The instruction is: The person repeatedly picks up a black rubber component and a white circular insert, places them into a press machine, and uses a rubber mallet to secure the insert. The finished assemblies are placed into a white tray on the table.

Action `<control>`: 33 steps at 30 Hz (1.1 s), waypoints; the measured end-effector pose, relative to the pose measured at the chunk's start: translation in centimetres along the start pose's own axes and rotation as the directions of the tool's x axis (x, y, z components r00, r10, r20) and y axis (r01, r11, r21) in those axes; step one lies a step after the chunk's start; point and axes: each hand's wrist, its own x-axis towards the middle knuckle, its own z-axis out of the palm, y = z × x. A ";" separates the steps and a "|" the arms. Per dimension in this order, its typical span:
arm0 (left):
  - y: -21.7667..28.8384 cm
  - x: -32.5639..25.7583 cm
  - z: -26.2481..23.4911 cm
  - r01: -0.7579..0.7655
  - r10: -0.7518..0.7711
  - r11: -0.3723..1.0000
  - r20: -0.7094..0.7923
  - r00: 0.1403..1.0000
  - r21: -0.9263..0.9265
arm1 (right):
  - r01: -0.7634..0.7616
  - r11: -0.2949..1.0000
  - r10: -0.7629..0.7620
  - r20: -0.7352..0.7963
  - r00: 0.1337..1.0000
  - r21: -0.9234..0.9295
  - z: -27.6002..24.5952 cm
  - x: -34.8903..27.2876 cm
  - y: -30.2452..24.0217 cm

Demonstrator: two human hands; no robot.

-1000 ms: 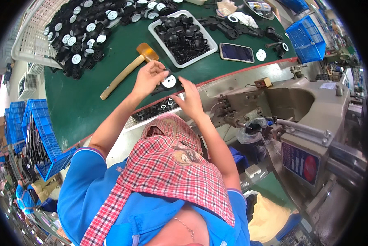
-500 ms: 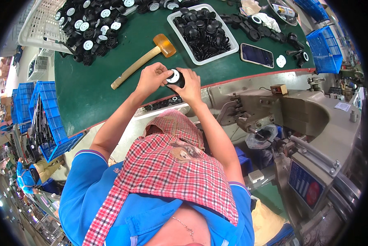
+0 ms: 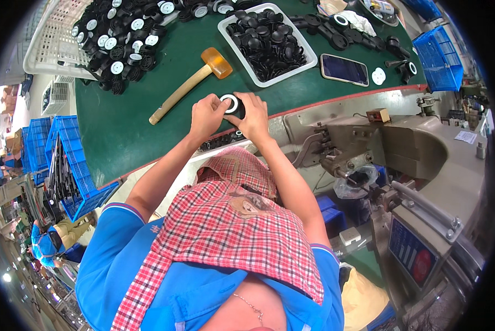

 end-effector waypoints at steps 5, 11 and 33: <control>0.5 2.1 -1.1 -0.067 0.037 0.986 0.190 0.981 0.155 | 0.001 1.000 -0.001 0.010 1.000 0.026 -0.2 0.2 0.2; 2.8 4.1 -4.5 -0.107 0.072 0.927 0.111 0.991 0.359 | 0.015 1.000 -0.015 0.025 1.000 0.003 -0.5 0.4 0.2; 5.3 -6.4 -8.4 -0.170 0.169 0.978 -0.013 0.985 -0.119 | 0.018 0.998 -0.017 0.006 1.000 -0.055 0.1 0.3 0.0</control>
